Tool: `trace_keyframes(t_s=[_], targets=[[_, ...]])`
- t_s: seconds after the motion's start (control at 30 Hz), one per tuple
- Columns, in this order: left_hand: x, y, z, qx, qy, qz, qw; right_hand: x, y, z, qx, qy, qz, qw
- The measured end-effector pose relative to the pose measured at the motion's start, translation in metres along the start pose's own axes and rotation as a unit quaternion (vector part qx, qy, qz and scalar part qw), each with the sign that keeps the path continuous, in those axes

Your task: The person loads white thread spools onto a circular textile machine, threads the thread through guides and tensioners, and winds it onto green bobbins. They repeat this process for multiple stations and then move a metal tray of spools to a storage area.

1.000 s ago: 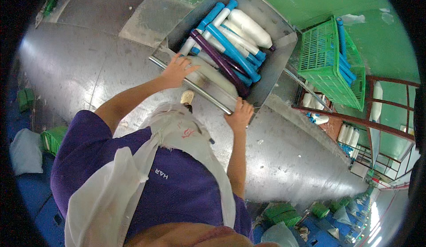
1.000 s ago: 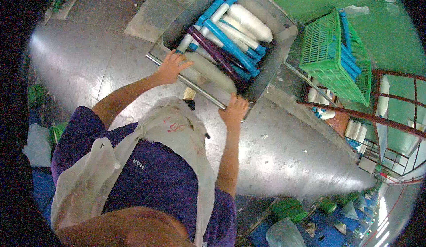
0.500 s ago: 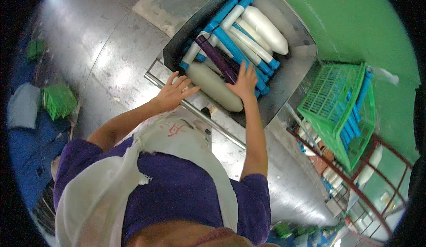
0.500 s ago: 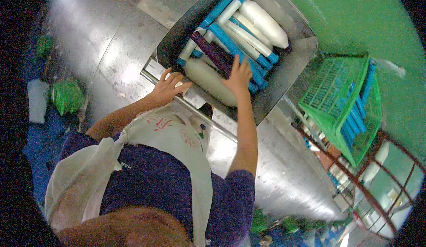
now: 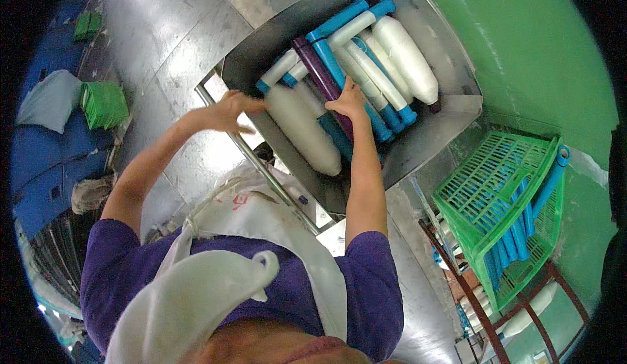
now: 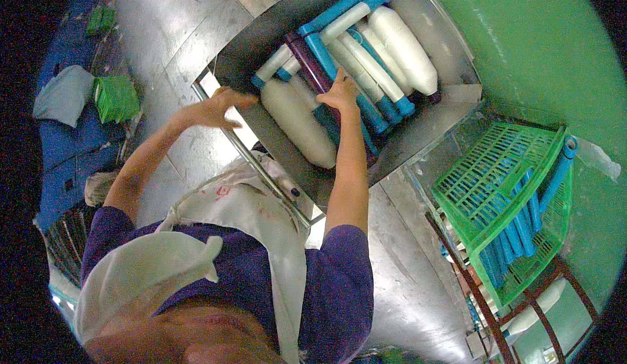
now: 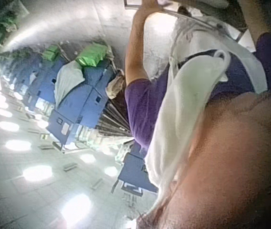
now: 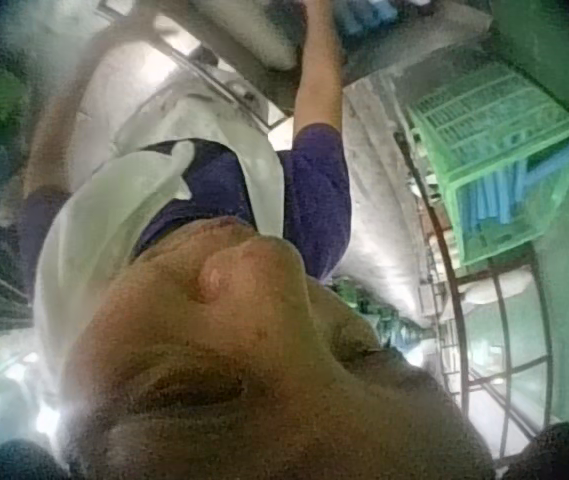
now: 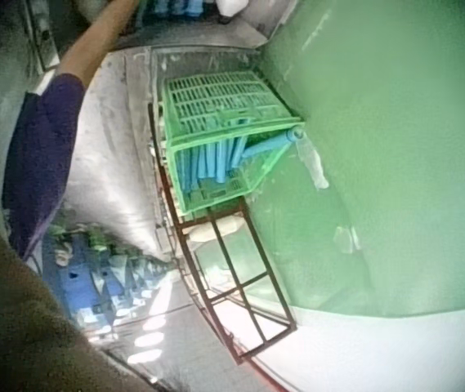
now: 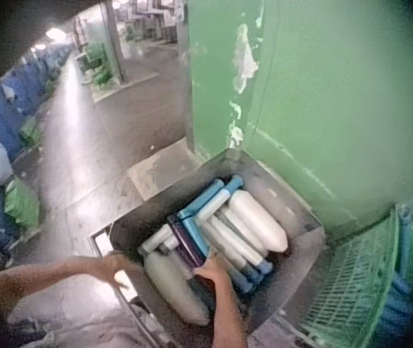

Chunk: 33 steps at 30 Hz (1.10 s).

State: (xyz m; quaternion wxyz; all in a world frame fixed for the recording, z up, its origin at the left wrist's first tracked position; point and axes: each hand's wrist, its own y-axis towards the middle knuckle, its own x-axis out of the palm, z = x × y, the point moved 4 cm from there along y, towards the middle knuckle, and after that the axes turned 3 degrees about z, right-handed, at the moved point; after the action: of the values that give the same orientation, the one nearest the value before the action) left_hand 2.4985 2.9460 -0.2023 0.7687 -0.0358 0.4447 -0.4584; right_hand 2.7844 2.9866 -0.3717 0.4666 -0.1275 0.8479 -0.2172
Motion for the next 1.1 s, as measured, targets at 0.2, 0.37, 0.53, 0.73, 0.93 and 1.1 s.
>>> trace_keyframes(t_s=[0.2,0.37,0.53,0.73,0.93,1.1], targets=[[-0.021,0.078,-0.023,0.062,-0.044,0.161,0.984,0.011,-0.033,-0.029,0.005,-0.025,0.026,0.999],[-0.048,0.132,-0.062,0.028,-0.197,0.362,0.911,-0.098,-0.076,-0.055,-0.043,0.048,0.263,0.963],[-0.021,0.196,-0.086,-0.025,0.085,0.263,0.961,-0.264,-0.160,-0.071,-0.051,0.076,0.404,0.910],[0.034,0.256,-0.071,0.190,0.173,0.199,0.946,-0.406,-0.290,-0.043,0.006,-0.282,0.501,0.818],[0.129,0.268,-0.020,0.224,0.309,0.026,0.924,-0.430,-0.383,0.053,0.247,-0.561,0.478,0.629],[0.132,0.269,-0.016,0.220,0.302,0.061,0.925,-0.188,-0.268,0.068,0.096,-0.326,0.265,0.902]])
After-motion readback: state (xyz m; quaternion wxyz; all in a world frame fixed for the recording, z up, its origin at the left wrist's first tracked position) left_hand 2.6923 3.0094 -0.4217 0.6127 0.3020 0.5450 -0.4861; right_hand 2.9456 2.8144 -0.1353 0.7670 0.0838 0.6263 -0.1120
